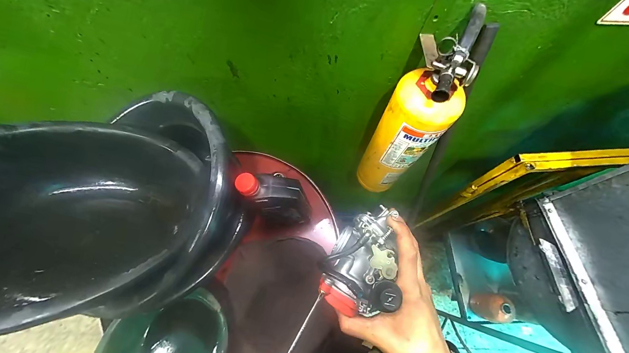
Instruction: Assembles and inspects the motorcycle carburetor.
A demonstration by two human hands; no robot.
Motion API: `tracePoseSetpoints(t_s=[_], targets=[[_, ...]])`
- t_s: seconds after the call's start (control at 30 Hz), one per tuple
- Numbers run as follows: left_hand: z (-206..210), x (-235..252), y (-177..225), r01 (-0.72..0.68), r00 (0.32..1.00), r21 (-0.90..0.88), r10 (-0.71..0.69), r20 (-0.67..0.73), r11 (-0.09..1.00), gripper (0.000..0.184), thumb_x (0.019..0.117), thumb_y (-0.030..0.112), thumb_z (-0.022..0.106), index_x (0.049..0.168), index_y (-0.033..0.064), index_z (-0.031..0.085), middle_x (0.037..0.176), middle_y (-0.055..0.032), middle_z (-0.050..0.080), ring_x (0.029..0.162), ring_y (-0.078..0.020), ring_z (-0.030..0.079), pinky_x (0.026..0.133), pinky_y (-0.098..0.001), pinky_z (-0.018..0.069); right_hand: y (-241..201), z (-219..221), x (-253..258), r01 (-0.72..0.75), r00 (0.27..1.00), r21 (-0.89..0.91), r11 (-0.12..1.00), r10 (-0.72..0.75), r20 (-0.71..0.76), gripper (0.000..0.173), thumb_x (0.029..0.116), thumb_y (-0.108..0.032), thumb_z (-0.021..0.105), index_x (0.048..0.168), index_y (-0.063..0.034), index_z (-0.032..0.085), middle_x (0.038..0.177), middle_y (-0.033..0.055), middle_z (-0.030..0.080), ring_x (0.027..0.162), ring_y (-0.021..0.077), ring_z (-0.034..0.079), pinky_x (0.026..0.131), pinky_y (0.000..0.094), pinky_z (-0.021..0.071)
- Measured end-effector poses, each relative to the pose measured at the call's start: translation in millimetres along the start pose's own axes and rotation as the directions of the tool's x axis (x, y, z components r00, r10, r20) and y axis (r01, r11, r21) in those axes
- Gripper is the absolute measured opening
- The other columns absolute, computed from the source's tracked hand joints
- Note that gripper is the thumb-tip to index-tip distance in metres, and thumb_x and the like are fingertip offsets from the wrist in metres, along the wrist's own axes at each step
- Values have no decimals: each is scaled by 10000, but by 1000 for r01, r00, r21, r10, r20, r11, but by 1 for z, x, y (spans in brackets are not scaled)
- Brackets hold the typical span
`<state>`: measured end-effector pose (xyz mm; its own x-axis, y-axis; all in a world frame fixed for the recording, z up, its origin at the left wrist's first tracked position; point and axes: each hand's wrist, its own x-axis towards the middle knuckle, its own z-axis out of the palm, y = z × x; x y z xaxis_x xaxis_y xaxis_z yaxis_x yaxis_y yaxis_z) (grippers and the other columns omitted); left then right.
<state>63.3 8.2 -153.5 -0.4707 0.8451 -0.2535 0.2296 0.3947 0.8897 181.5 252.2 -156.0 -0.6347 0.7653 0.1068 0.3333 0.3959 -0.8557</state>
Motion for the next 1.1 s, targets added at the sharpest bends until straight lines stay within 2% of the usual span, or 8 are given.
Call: tracePoseSetpoints(t_s=[0.2, 0.4, 0.6, 0.7, 0.77, 0.9, 0.97, 1.1], targets=[[10, 5, 26, -37, 992, 252, 66, -111, 967, 292, 993, 240, 618, 928, -31, 705, 631, -111, 657, 522, -160, 637, 519, -338, 542, -7, -18, 0, 27, 998, -66, 997, -30, -50, 1315, 490, -455, 949, 1592, -395, 233, 1532, 20, 446, 1049, 149, 677, 745, 458, 624], [-19, 25, 19, 80, 939, -224, 2, 344, 971, 340, 1076, 310, 509, 1064, 1, 651, 684, -6, 588, 535, -70, 527, 497, -273, 469, 5, -45, 1, 45, 964, 118, 992, -12, -266, 1287, 512, -350, 962, 1592, -318, 264, 1499, 6, 482, 1276, 132, 570, 1003, 367, 568], [4, 127, -50, 87, 996, 441, -62, -69, 893, 368, 899, 189, 692, 1232, 32, 695, 996, -170, 742, 873, -323, 725, 837, -559, 582, 43, -89, -10, 143, 964, 419, 896, -31, -264, 1318, 496, -304, 997, 1590, -296, 263, 1420, -34, 553, 1204, 118, 620, 972, 305, 591], [34, 195, -65, 124, 990, 547, -144, -6, 828, 609, 942, 291, 720, 1498, 124, 538, 1245, -211, 703, 1104, -410, 693, 1011, -616, 501, 44, -99, -24, 213, 977, 450, 867, -178, -119, 1261, 578, -338, 975, 1602, -328, 239, 1570, -4, 418, 1359, 157, 515, 1097, 360, 516], [49, 218, -67, 140, 978, 589, -203, 43, 796, 534, 971, 299, 695, 1455, 107, 578, 1257, -216, 695, 1160, -408, 667, 1054, -607, 468, 44, -100, -29, 216, 976, 433, 875, -210, -62, 1216, 614, -434, 952, 1601, -285, 257, 1653, 66, 305, 1468, 235, 400, 1177, 439, 438], [60, 210, -81, 52, 999, 532, -41, -34, 845, 336, 949, 191, 708, 1219, -9, 709, 1116, -235, 731, 1067, -399, 702, 997, -612, 505, 49, -93, -38, 164, 984, 497, 852, -174, -27, 1235, 606, -409, 962, 1603, -214, 259, 1642, 106, 312, 1458, 246, 410, 1185, 431, 432], [57, 185, -80, -85, 984, 324, 132, -123, 942, 291, 893, 125, 703, 1120, -57, 704, 992, -179, 734, 885, -261, 712, 855, -476, 582, 53, -94, -41, 140, 987, 501, 854, -159, -5, 1243, 603, -397, 963, 1603, -187, 256, 1634, 114, 319, 1462, 237, 402, 1194, 419, 422], [27, 118, -37, -316, 944, -209, 283, -171, 926, 215, 950, 245, 725, 1162, 267, 698, 1127, 146, 686, 708, 41, 644, 571, -157, 569, 57, -100, -34, 104, 975, 493, 864, -186, 120, 1184, 629, -408, 950, 1584, -141, 303, 1646, 156, 294, 1479, 272, 384, 1184, 455, 435]])
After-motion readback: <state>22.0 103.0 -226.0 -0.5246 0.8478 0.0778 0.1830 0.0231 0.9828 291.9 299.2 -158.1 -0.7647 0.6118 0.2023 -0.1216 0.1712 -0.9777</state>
